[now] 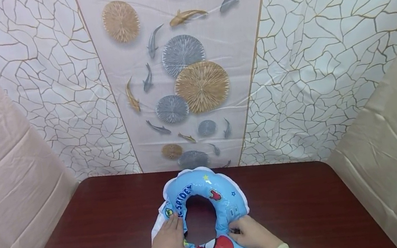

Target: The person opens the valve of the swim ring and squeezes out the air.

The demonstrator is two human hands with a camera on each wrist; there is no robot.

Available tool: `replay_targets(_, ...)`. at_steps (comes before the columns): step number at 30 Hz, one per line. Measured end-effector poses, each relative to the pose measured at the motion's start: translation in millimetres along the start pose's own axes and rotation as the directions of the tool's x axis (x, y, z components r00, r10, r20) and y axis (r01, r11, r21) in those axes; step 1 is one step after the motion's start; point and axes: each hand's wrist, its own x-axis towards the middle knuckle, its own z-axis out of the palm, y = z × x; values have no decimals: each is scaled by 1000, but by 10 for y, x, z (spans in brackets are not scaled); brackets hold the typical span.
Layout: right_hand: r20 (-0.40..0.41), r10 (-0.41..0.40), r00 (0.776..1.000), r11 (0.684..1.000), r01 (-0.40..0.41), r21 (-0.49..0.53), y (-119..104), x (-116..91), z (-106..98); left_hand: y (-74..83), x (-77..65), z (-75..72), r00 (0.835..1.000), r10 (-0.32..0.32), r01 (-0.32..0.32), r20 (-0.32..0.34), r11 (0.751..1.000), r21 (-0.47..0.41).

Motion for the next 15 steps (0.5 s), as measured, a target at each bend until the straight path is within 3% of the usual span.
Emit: replay_targets(15, -6, 14, 1000, 1000, -14, -7, -10, -9, 0, -15, 6, 48, 1000, -5, 5, 1, 1000, -5)
